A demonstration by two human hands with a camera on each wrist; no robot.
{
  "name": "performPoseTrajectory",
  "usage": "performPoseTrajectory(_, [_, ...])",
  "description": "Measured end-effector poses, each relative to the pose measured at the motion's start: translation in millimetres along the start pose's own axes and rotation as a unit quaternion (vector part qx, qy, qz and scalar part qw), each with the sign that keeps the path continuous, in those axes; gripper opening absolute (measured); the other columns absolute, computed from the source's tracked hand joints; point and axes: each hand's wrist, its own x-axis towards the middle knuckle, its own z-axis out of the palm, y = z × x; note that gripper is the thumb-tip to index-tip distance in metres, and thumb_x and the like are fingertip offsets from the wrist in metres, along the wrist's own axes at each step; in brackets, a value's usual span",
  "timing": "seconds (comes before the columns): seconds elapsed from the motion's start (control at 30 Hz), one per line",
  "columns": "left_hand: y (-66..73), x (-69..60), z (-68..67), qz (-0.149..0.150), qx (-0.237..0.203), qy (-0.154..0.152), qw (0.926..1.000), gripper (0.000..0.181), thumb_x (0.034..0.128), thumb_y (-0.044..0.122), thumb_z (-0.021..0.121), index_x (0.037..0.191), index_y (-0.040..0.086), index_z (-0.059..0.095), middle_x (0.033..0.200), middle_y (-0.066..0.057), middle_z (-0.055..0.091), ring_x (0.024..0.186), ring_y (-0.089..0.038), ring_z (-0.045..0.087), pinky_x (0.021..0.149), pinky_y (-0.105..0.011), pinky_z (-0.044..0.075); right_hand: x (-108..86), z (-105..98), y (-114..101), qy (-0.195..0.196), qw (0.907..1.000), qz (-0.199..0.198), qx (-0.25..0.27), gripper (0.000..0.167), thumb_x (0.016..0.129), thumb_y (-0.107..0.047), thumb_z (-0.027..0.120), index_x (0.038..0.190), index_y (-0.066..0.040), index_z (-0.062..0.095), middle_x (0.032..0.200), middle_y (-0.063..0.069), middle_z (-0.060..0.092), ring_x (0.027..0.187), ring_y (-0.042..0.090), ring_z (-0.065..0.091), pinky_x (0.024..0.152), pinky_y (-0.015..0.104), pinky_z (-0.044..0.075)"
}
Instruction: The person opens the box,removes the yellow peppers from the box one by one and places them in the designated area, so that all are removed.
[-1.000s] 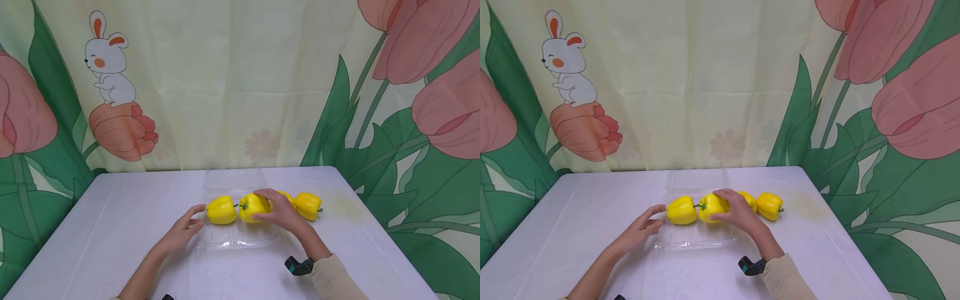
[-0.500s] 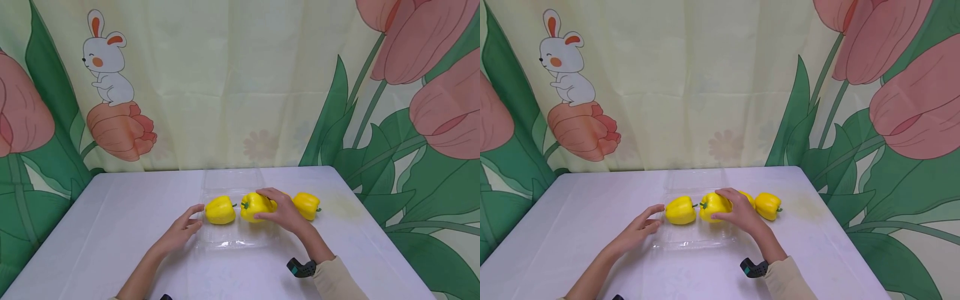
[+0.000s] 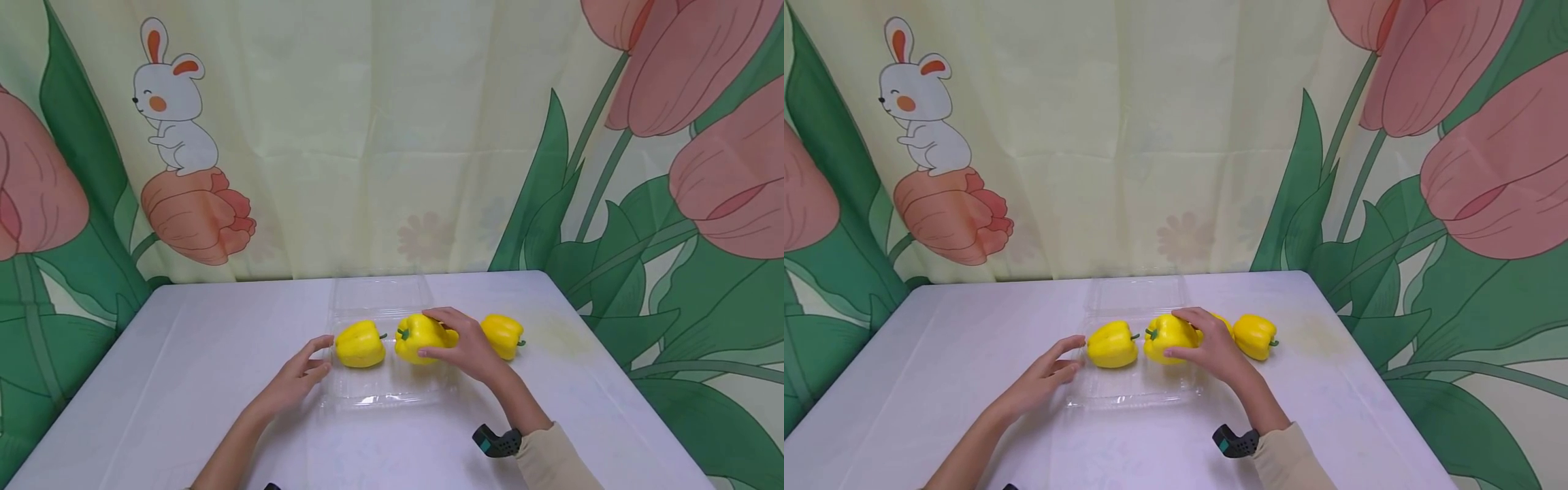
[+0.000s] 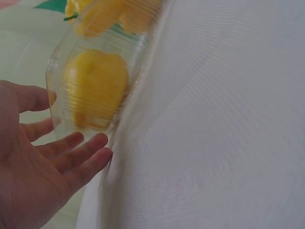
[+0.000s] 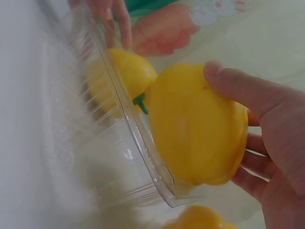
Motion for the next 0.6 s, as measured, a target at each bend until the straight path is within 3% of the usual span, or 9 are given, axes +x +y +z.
performPoseTrajectory(0.6, [-4.9, 0.3, 1.0, -0.006, 0.004, 0.004, 1.0, 0.05, 0.0992, 0.018, 0.053, 0.146, 0.026, 0.037, 0.152, 0.0, 0.04, 0.128, -0.028, 0.052, 0.104, -0.048, 0.047, -3.9, -9.8, 1.1, 0.028, 0.9996, 0.009, -0.001, 0.064, 0.075, -0.044, 0.08, 0.132, -0.022, 0.058, 0.131, -0.001, 0.059, 0.113, 0.021, 0.059, 0.094, 0.041, 0.055])
